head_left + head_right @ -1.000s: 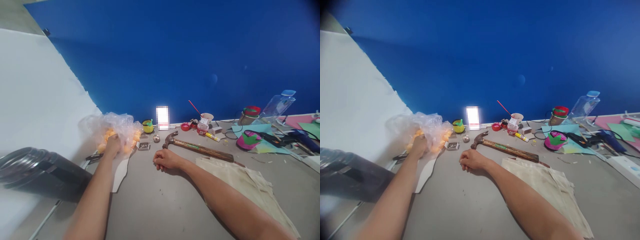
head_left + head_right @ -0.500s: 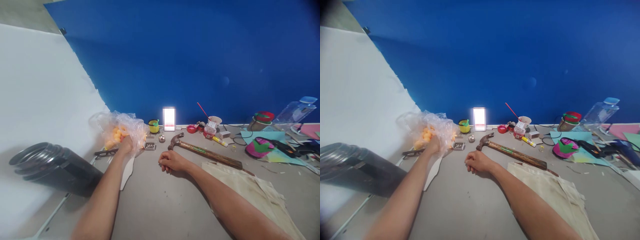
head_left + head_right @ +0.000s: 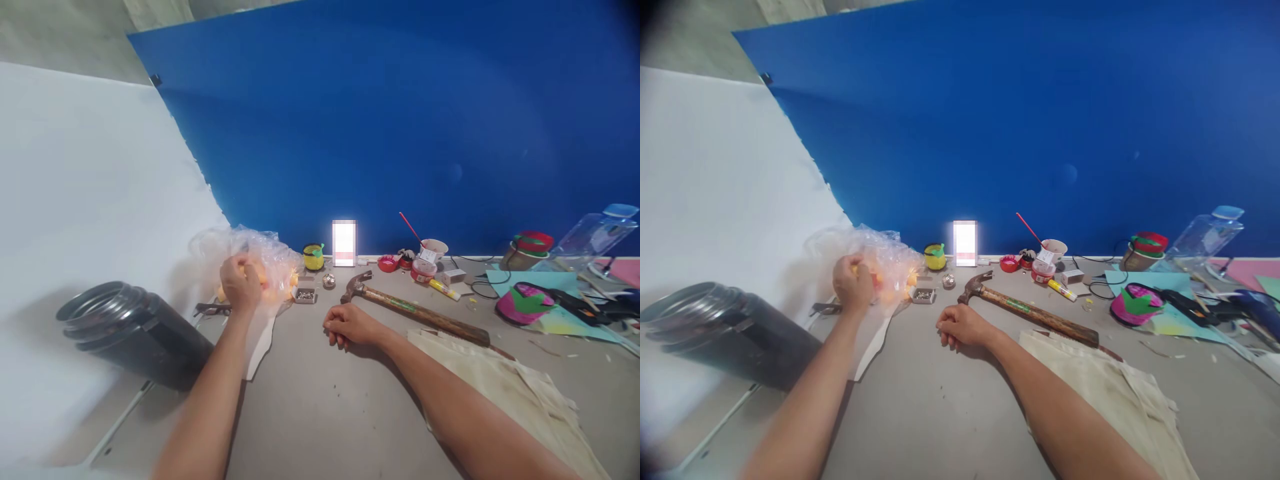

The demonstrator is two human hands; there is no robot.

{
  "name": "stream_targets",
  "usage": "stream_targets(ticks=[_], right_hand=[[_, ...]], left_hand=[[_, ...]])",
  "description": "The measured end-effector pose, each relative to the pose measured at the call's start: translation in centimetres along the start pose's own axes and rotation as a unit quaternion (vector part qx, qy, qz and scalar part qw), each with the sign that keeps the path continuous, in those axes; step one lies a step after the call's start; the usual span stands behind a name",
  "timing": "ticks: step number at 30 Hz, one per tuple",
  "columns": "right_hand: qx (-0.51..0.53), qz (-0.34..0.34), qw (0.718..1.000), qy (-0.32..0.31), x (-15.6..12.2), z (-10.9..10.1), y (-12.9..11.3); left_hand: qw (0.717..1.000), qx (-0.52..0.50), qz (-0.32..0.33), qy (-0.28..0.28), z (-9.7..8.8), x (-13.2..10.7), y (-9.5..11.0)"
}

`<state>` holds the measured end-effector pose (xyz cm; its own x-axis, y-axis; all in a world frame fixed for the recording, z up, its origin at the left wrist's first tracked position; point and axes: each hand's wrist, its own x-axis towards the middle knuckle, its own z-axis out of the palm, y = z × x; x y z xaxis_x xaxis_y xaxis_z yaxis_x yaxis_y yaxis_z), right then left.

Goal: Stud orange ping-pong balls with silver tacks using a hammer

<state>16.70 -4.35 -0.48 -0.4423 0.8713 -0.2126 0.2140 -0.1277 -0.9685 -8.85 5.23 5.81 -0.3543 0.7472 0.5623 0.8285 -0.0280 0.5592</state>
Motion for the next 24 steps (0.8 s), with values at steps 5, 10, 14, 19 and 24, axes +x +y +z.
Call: stream_targets(ticks=[5,10,14,19,24], right_hand=[[0.009,-0.002,1.0,0.001,0.1,-0.2,0.4],[0.016,-0.003,1.0,0.009,-0.1,-0.4,0.4],[0.014,-0.001,1.0,0.011,-0.1,-0.5,0.5],[0.015,-0.004,1.0,0.008,0.0,-0.7,0.5],[0.022,0.004,1.0,0.006,0.0,-0.7,0.4]], left_hand=[[0.972,-0.001,0.095,-0.215,-0.5,-0.9,3.3],[0.952,0.1,0.043,-0.287,3.3,0.6,1.8],[0.954,0.152,0.023,-0.256,5.2,2.8,-0.4],[0.963,0.178,-0.001,-0.204,5.6,5.1,-2.2],[0.974,0.157,0.015,-0.164,5.4,4.6,-2.8]])
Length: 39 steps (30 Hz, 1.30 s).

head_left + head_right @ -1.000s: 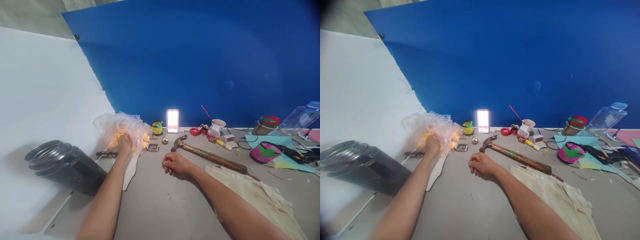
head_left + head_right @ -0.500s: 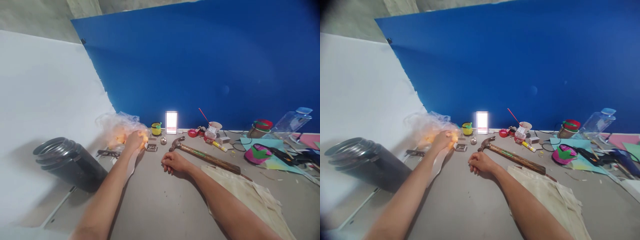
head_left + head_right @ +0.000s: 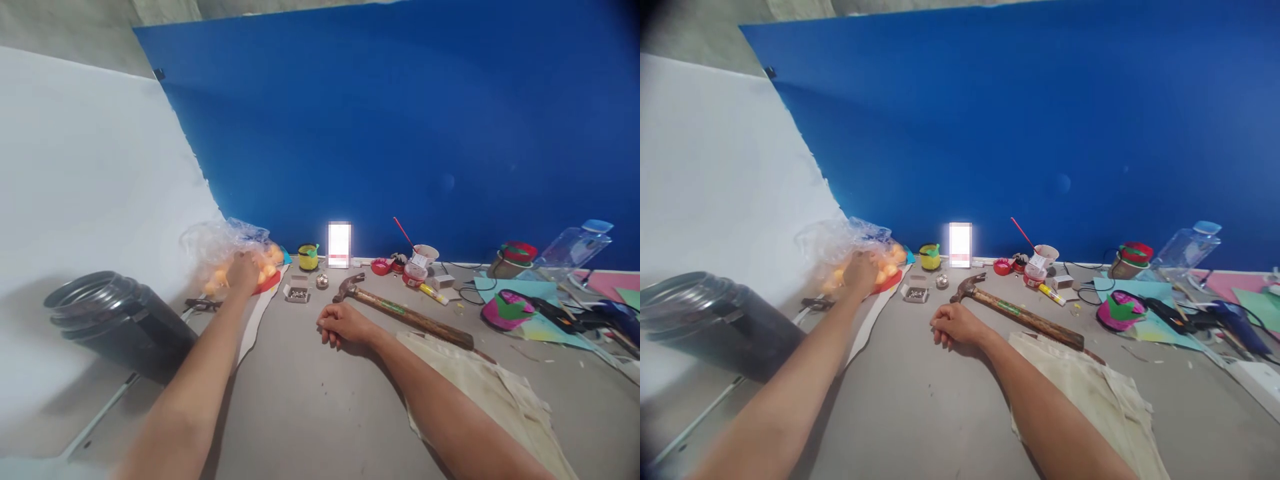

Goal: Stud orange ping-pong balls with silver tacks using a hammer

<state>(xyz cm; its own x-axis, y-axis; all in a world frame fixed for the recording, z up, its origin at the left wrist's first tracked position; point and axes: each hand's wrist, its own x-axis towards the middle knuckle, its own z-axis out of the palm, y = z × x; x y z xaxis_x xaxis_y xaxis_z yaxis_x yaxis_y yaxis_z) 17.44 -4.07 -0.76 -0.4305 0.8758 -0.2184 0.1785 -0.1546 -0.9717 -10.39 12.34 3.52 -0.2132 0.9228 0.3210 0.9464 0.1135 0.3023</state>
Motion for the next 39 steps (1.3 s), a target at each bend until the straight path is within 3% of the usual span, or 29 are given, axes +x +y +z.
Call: stream_targets(ticks=[6,8,10,12,14,17,19,20,21,23,26,32,35,39], right_hand=[[-0.007,-0.015,1.0,0.012,-0.4,0.0,-0.3],[-0.013,-0.011,1.0,0.009,-0.4,-0.1,-0.3],[-0.022,-0.018,1.0,0.007,-0.4,-0.1,-0.4],[-0.03,-0.029,0.999,0.005,-0.4,0.0,-0.4],[-0.034,-0.038,0.999,0.001,-0.4,0.1,-0.3],[-0.04,-0.051,0.998,-0.007,-0.2,0.0,-0.2],[-0.038,-0.051,0.998,0.005,0.0,-0.3,-0.1],[-0.035,-0.049,0.998,0.014,0.1,-0.5,0.0],[-0.033,-0.048,0.998,0.022,0.2,-0.6,0.0],[-0.031,-0.046,0.998,0.027,0.2,-0.9,0.0],[-0.03,-0.046,0.998,0.028,0.1,-0.9,0.0],[0.015,-0.057,0.992,0.11,0.0,-0.7,0.0],[0.027,-0.069,0.989,0.128,-0.1,-1.1,0.0],[-0.044,-0.077,0.991,0.1,-0.5,-1.3,-0.3]], left_hand=[[0.998,-0.02,0.054,0.036,-1.9,-3.2,0.9],[0.991,-0.099,0.075,0.057,-3.1,-4.6,1.8],[0.966,-0.249,0.066,0.015,-4.0,-6.5,3.0],[0.889,-0.435,-0.013,-0.144,-4.3,-8.9,4.6],[0.848,-0.473,-0.014,-0.239,-3.9,-11.4,6.1],[0.785,-0.527,0.002,-0.325,-2.4,-14.3,7.7],[0.668,-0.629,-0.025,-0.397,-1.3,-15.3,8.1],[0.634,-0.659,-0.031,-0.404,-0.9,-15.6,8.1],[0.609,-0.68,-0.038,-0.408,-0.5,-15.7,8.0],[0.591,-0.696,-0.048,-0.404,0.1,-15.8,7.6],[0.615,-0.691,-0.045,-0.377,0.6,-16.1,7.2],[0.782,-0.589,0.052,-0.2,1.4,-17.2,7.4],[0.804,-0.555,0.103,-0.187,1.7,-17.8,7.5],[0.826,-0.514,0.18,-0.145,1.6,-18.5,7.6]])
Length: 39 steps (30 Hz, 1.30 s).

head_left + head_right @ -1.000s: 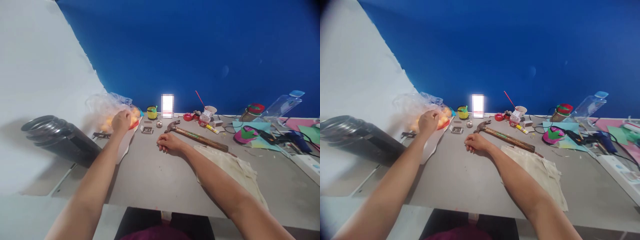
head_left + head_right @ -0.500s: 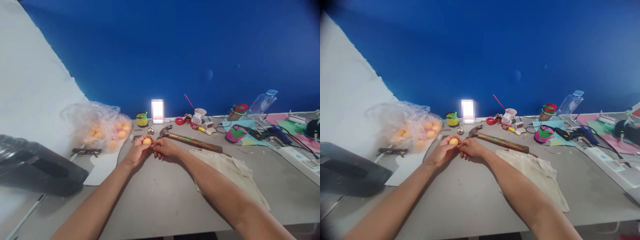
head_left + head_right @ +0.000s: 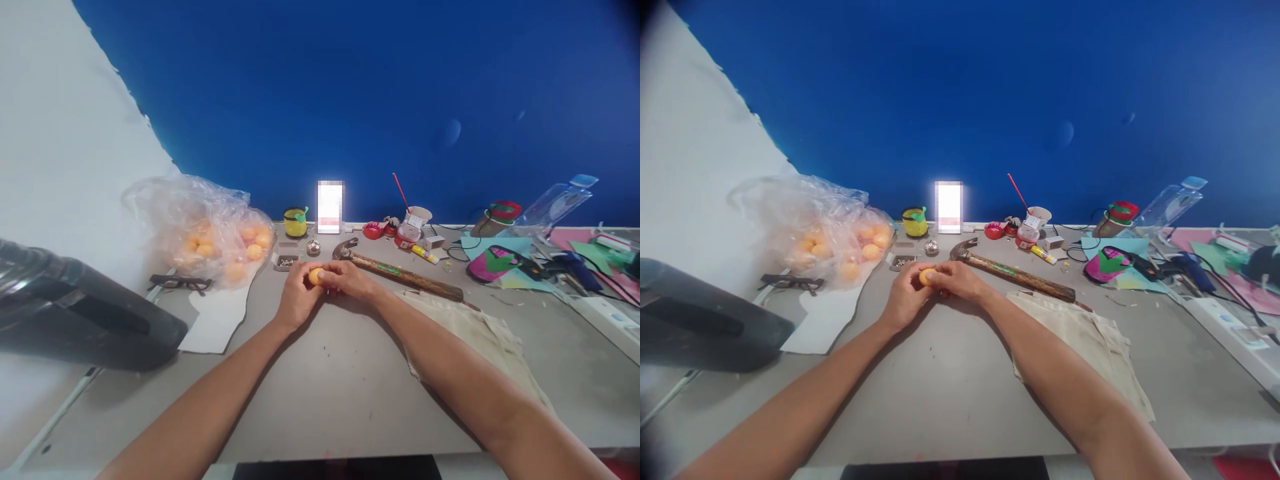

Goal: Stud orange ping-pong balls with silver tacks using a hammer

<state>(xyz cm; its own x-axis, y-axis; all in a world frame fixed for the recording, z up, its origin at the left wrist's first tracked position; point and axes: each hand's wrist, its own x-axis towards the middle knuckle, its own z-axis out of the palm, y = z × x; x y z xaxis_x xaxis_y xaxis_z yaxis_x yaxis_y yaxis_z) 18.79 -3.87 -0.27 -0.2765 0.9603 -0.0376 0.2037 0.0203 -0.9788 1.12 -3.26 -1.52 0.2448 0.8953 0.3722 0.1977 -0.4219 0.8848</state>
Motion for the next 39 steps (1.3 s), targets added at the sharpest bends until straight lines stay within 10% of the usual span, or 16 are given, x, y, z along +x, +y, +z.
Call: stream_targets(ticks=[12,27,39], right_hand=[[0.006,-0.072,0.996,0.061,0.2,0.5,0.6],[-0.227,-0.226,0.934,0.156,0.3,1.2,1.1],[-0.222,-0.159,0.945,0.18,0.2,1.6,1.1]], left_hand=[[0.969,-0.183,-0.168,-0.003,0.0,0.5,-0.3],[0.97,-0.183,-0.137,-0.089,-0.4,0.7,-0.1],[0.976,-0.175,-0.12,-0.049,0.0,0.2,-0.4]])
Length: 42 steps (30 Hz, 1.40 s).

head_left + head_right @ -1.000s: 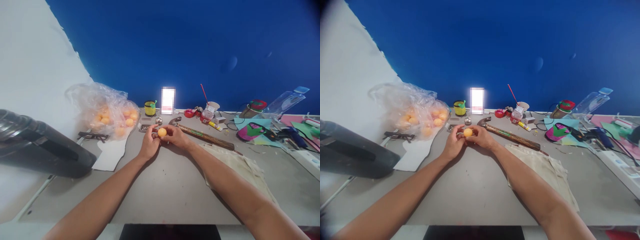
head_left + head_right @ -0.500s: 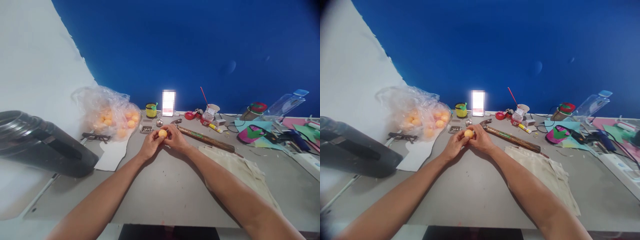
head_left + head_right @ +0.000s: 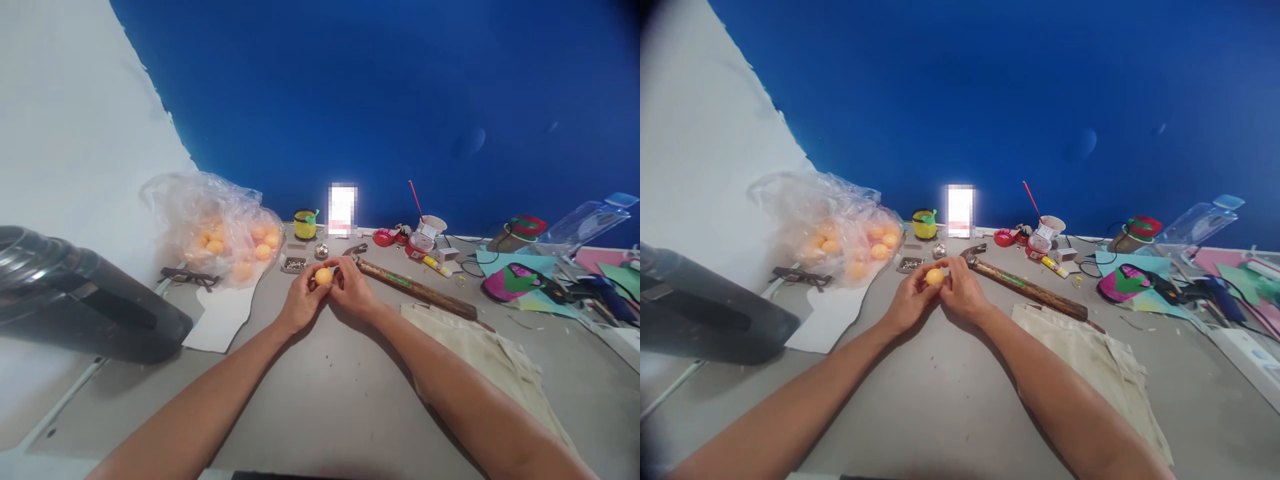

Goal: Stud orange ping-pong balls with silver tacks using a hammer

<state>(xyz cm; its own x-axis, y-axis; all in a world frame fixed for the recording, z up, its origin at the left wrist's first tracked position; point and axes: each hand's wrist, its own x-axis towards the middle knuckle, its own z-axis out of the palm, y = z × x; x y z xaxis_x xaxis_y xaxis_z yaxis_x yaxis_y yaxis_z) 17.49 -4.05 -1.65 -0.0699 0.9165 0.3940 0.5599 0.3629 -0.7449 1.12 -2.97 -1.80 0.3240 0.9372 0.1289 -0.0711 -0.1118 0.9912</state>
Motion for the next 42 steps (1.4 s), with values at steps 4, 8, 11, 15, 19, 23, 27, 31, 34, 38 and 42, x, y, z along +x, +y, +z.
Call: stream_targets(ticks=[4,8,11,15,19,23,27,31,34,38,42], right_hand=[[0.146,0.132,0.979,-0.051,0.5,-0.8,0.1],[0.155,0.113,0.973,-0.126,0.4,-1.0,-0.3],[0.121,0.092,0.984,-0.092,0.2,-0.7,-0.6],[0.053,0.056,0.997,-0.031,0.2,-0.6,-0.9],[0.008,0.015,1.0,-0.007,0.3,-0.6,-0.7],[-0.006,-0.006,1.0,-0.016,0.1,-0.4,0.0],[0.051,0.004,0.998,-0.037,0.0,-0.3,-0.2],[0.237,0.152,0.958,-0.055,0.5,-0.9,-0.5],[0.398,0.234,0.885,-0.059,0.9,-1.3,-0.4],[0.536,0.258,0.799,-0.088,0.9,-1.8,-0.7],[0.596,0.268,0.751,-0.094,0.9,-2.1,-1.1]], left_hand=[[1.0,0.016,-0.01,0.014,0.1,-0.2,-0.3],[0.993,0.092,0.059,0.05,0.0,-0.4,0.1],[0.992,0.094,0.064,0.052,0.1,-0.4,0.1],[0.997,0.052,0.036,0.048,0.2,-0.4,-0.3],[0.999,0.043,0.015,0.013,0.0,-0.4,-0.4],[1.0,0.02,-0.003,-0.01,-0.1,-0.3,-0.1],[1.0,-0.003,0.002,0.007,-0.1,-0.1,0.1],[0.997,-0.05,-0.036,0.04,0.0,0.0,0.4],[0.995,-0.064,-0.052,0.05,0.1,-0.2,0.8],[0.997,-0.039,-0.05,0.043,0.3,-0.3,1.5],[0.998,-0.006,-0.052,0.031,0.2,-0.3,1.8]])
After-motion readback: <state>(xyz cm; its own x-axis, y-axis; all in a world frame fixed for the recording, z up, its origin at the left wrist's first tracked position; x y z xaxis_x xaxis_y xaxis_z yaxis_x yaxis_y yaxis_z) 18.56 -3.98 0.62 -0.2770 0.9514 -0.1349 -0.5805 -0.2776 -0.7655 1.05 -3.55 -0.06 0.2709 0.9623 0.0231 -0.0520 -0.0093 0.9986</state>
